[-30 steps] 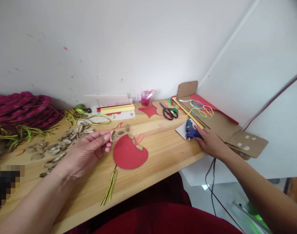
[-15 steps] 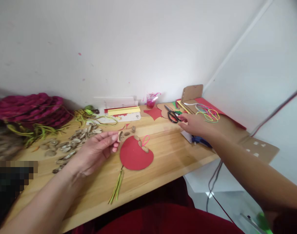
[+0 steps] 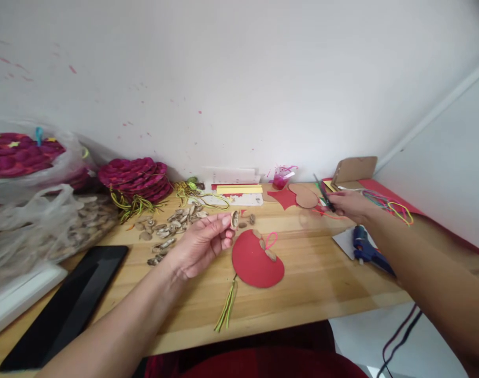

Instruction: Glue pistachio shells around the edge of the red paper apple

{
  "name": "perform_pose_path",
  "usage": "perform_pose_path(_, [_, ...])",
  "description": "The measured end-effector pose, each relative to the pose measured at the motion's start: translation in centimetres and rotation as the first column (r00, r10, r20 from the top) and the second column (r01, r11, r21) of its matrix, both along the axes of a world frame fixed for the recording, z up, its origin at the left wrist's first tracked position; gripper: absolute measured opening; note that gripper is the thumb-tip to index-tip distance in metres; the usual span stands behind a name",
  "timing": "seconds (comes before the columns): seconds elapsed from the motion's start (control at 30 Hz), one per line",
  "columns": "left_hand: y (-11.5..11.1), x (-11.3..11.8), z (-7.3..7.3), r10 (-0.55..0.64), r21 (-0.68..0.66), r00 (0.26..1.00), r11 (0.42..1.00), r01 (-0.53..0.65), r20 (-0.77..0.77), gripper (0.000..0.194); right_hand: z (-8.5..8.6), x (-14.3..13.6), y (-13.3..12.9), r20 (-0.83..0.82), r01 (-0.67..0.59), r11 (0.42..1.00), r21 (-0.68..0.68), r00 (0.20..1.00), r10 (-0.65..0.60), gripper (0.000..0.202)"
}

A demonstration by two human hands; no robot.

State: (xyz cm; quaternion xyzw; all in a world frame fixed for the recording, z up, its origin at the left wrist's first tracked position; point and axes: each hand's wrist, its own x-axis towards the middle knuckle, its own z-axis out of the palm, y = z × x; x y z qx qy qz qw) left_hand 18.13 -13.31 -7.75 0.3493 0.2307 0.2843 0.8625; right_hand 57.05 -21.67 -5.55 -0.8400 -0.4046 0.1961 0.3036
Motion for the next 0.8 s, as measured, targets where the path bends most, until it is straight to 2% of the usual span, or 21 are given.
perform_pose_path(0.1, [-0.2, 0.0, 0.1, -0.001, -0.008, 1.0, 1.0, 0.001, 0.004, 0.032, 0.3, -2.7, -1.4, -0.141, -0.032, 0.985, 0.167, 0.988, 0.056, 0.04])
perform_pose_path(0.17, [-0.4, 0.1, 0.1, 0.005, -0.014, 1.0, 1.0, -0.005, 0.0, 0.032, 0.5, -5.7, -2.2, -0.19, -0.057, 0.972, 0.23, 0.976, 0.102, 0.045])
perform_pose_path(0.23, [-0.6, 0.2, 0.1, 0.004, -0.025, 1.0, 1.0, -0.005, -0.017, 0.034, 0.7, -9.4, -2.7, -0.243, -0.15, 0.951, 0.27, 0.945, 0.218, 0.043])
perform_pose_path(0.33, [-1.0, 0.4, -0.2, -0.017, -0.045, 0.999, 0.999, 0.015, -0.049, 0.037, 1.0, -14.6, -2.2, -0.282, -0.287, 0.881, 0.376, 0.871, 0.403, 0.034])
perform_pose_path(0.43, [-1.3, 0.6, -0.5, -0.051, -0.051, 0.998, 0.997, 0.049, -0.026, 0.034, 1.2, -17.9, -0.9, -0.291, -0.369, 0.795, 0.482, 0.788, 0.542, 0.03])
perform_pose_path(0.57, [-1.6, 0.8, -0.9, -0.092, -0.068, 0.996, 0.993, 0.093, 0.012, 0.032, 1.2, -19.6, 0.5, -0.338, -0.416, 0.726, 0.547, 0.684, 0.646, 0.029])
perform_pose_path(0.67, [-1.7, 0.8, -1.2, -0.111, -0.084, 0.993, 0.99, 0.112, 0.027, 0.032, 1.2, -20.0, 0.6, -0.388, -0.414, 0.729, 0.545, 0.646, 0.657, 0.028])
perform_pose_path(0.8, [-1.8, 0.8, -1.3, -0.132, -0.104, 0.989, 0.985, 0.139, 0.069, 0.027, 1.3, -20.2, 0.4, -0.425, -0.379, 0.743, 0.552, 0.639, 0.641, 0.028])
